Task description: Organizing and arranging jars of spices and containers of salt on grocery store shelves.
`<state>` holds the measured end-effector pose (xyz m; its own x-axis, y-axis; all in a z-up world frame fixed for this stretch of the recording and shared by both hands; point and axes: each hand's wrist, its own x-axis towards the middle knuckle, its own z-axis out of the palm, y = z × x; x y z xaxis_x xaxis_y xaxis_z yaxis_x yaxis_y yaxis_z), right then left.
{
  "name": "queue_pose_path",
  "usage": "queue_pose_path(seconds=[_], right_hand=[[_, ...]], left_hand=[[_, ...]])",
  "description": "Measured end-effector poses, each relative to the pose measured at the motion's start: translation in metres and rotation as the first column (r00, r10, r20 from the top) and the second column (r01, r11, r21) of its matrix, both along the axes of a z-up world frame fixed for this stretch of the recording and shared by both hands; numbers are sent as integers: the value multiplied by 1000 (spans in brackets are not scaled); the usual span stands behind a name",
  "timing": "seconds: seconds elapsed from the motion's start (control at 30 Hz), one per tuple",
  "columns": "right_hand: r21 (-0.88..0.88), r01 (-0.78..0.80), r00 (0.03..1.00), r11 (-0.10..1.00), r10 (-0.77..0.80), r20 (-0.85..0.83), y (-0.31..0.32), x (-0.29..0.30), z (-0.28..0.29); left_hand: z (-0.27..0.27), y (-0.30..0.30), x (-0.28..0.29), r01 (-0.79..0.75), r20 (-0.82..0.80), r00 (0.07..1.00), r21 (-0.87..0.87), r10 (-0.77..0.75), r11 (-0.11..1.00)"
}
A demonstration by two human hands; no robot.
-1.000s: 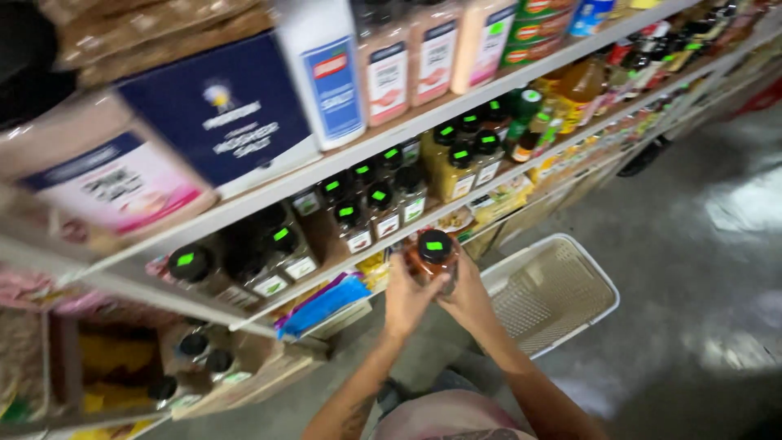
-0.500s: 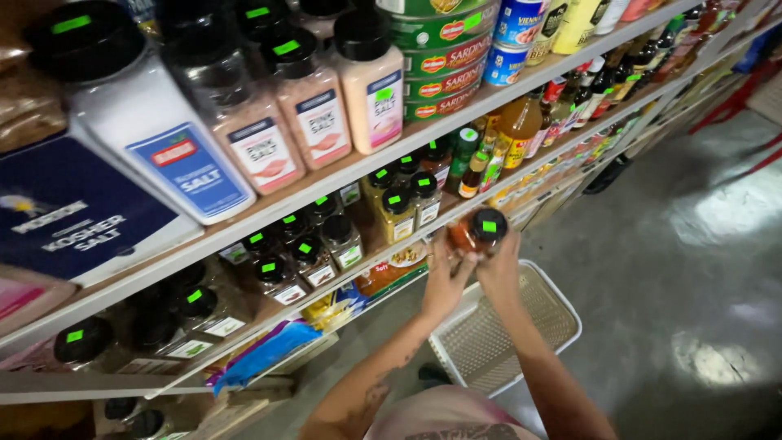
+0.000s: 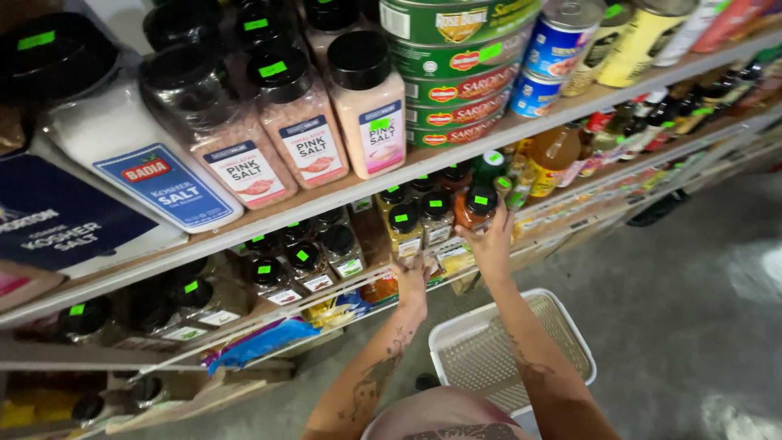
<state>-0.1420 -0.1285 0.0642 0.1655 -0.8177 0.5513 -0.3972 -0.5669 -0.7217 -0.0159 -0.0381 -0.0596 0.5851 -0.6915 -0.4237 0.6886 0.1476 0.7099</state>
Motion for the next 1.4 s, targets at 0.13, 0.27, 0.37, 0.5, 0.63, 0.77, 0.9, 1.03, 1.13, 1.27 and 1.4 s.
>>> queue_pose_path(seconds=[0.13, 0.27, 0.37, 0.5, 0.63, 0.77, 0.9, 1.03, 1.13, 1.27, 1.4], right_hand=[[-72, -23, 999, 997, 20, -51, -15, 8, -17], [21, -61, 998, 998, 61, -27, -18, 9, -26], [157, -93, 996, 983, 90, 26, -20, 7, -29], [242, -211, 951, 947, 141, 275, -12, 4, -37], [221, -180, 954, 958, 115, 277, -8, 4, -60], [190, -190, 950, 963, 131, 283, -8, 5, -61], [101, -117, 964, 988, 88, 251, -3, 2, -60], [268, -202, 929, 942, 98, 358, -5, 3, -70], [201, -117, 968, 973, 67, 240, -10, 6, -79], [196, -157, 941, 968, 87, 327, 2, 7, -73], [13, -182, 983, 983, 181, 22, 21, 15, -77]], left_hand=[[25, 7, 4, -9, 17, 1000, 57, 8, 998], [38, 3, 14, 15, -74, 997, 19, -14, 1000], [43, 4, 16, 9, -118, 993, 3, -9, 1000], [23, 3, 26, -24, -165, 986, -17, 21, 1000], [22, 8, 31, -53, -198, 979, -71, 38, 996], [14, 2, 34, -42, -223, 975, -100, 19, 994], [16, 5, 33, -31, -216, 976, -73, 14, 997], [25, 9, 34, -26, -224, 975, -95, 4, 995], [24, 7, 35, -15, -225, 974, -122, -13, 992], [20, 8, 31, -25, -222, 975, -158, -11, 987], [29, 7, 30, -16, -180, 983, -174, -16, 985]])
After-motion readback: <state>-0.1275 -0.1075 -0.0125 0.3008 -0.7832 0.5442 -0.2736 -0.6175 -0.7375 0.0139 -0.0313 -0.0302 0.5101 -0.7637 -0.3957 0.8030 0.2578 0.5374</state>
